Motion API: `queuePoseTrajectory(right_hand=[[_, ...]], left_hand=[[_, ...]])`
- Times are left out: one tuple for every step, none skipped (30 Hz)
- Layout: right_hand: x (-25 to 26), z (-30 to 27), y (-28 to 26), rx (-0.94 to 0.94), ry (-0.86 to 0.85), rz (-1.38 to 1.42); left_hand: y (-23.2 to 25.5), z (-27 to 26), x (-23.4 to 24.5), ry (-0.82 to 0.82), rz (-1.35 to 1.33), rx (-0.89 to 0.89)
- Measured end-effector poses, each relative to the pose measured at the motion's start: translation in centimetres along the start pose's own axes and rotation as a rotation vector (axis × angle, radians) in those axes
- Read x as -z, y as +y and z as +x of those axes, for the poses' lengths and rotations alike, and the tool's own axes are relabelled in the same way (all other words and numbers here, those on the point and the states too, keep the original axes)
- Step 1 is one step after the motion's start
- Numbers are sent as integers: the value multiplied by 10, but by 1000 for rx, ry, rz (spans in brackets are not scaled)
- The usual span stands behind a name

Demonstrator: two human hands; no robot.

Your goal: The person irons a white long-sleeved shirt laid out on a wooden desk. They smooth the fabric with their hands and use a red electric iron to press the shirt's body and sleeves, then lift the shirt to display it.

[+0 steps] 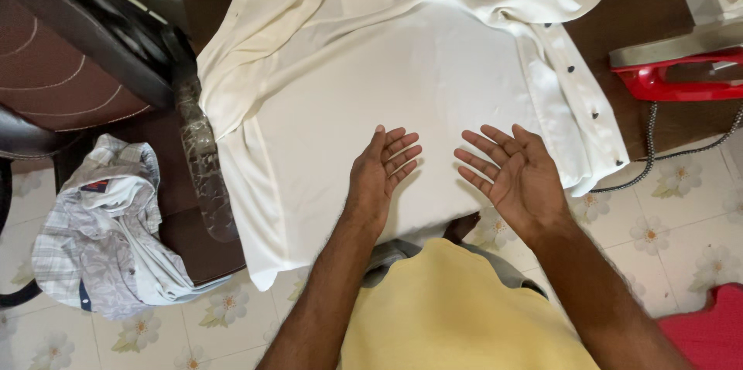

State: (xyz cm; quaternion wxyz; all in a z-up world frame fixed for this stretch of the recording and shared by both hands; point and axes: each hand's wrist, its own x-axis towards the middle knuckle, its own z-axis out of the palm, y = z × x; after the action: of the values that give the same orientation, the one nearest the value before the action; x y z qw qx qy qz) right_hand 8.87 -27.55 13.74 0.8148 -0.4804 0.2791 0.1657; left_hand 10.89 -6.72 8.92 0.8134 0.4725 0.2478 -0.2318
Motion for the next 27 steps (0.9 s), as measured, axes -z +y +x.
queuePoseTrajectory(right_hand=[[7, 1, -6, -6, -22, 42], [15, 2, -12, -12, -45, 84], [24, 2, -18, -20, -68, 125], [34, 2, -25, -37, -69, 166], [43, 2, -31, -54, -72, 207], [52, 2, -39, -71, -74, 247], [62, 2, -45, -83, -95, 291], [72, 1, -52, -94, -116, 335], [82, 1, -57, -104, -135, 381], [92, 2, -62, -103, -134, 405], [102, 3, -67, -102, -133, 428], [112, 5, -70, -100, -132, 452], [122, 7, -75, -91, -120, 452], [133, 10, -79, -83, -108, 453], [144, 13, -81, -75, -95, 454], [156, 16, -82, -32, -68, 438], [169, 19, -83, 14, -41, 422], [182, 23, -83, 59, -14, 406], [195, 28, -83, 90, 26, 393], [208, 34, -81, 121, 65, 379], [220, 40, -80, 151, 104, 365], [232, 46, -78, 184, 154, 325], [241, 51, -76, 215, 203, 284], [249, 55, -75, 246, 252, 243], [255, 59, -76, 284, 342, 159], [259, 64, -78, 322, 432, 75], [261, 66, -79, 359, 521, -9]], left_hand=[[-2, 3, -10, -6, -30, 18], [-6, 6, -22, -12, -60, 37], [-11, 9, -34, -17, -91, 58], [-17, 12, -45, -22, -100, 71], [-24, 15, -58, -27, -109, 85], [-30, 19, -70, -33, -119, 98], [-36, 23, -83, -40, -128, 104], [-43, 27, -95, -47, -137, 110], [-50, 31, -108, -56, -144, 118], [-57, 36, -119, -55, -148, 135], [-64, 41, -131, -54, -151, 153], [-71, 45, -142, -54, -155, 170], [-79, 50, -153, -60, -164, 183], [-85, 55, -163, -67, -172, 195], [-92, 60, -173, -73, -180, 208], [-99, 64, -183, -78, -169, 233], [-105, 69, -194, -86, -157, 256], [-111, 75, -204, -93, -145, 279], [-118, 80, -214, -103, -125, 289], [-124, 86, -222, -114, -105, 298], [-130, 92, -230, -125, -86, 307], [-136, 99, -237, -152, -59, 314], [-141, 107, -244, -178, -33, 320], [-146, 113, -249, -204, -8, 326], [-151, 119, -255, -203, -2, 346], [-154, 125, -261, -201, 3, 366], [-157, 129, -266, -198, 10, 387]])
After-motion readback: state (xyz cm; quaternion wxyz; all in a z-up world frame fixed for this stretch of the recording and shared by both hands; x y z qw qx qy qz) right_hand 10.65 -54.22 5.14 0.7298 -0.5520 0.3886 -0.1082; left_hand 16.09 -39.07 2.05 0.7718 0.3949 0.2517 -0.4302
